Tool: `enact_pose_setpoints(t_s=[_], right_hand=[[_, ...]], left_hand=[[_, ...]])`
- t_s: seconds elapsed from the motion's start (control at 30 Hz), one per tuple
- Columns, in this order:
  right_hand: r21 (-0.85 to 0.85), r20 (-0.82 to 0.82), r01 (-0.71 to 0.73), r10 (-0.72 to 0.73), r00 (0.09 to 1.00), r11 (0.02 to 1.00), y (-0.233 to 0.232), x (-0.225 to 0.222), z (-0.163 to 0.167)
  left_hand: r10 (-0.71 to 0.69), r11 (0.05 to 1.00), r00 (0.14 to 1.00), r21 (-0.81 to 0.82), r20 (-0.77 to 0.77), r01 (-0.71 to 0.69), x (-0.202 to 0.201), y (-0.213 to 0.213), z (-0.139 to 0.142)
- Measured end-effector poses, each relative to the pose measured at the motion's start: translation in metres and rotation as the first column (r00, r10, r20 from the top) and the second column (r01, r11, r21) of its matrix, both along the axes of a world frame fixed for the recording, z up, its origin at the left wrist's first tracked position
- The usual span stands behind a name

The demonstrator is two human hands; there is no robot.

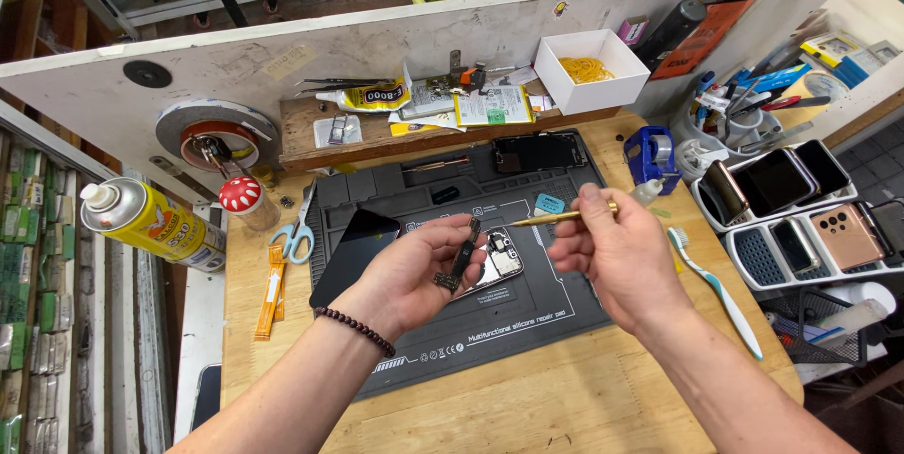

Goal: The person disassembles a smartphone on a workbench, using a screwdriver and tweezers to remove screws and internal components. They detach the motherboard and place it on a mat, then use a small brush to clean the component before handling it again.

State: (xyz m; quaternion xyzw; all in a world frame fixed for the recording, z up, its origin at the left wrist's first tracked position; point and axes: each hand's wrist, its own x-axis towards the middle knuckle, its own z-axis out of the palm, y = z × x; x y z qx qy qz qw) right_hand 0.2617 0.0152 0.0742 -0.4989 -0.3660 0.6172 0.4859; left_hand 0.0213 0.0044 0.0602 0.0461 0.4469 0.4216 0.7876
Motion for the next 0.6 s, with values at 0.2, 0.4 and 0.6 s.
enact_pose_setpoints(t_s=[0.2, 0.4, 0.6], right_hand=[[0.133, 0.192, -0.037, 0.010, 0.981, 0.990, -0.005, -0.031, 0.021], [0.094, 0.156, -0.024, 0.010, 0.988, 0.995, -0.003, -0.039, 0.019], [0.062, 0.169, -0.046, 0.035, 0.985, 0.997, -0.002, -0.040, 0.018]], left_hand=[[0.073, 0.987, 0.993, 0.151, -0.088, -0.060, 0.001, 0.001, -0.004], [0.167, 0.977, 0.977, 0.156, -0.133, -0.146, 0.001, 0.002, -0.005], [0.165, 0.980, 0.974, 0.139, -0.157, -0.144, 0.000, -0.001, 0.001]])
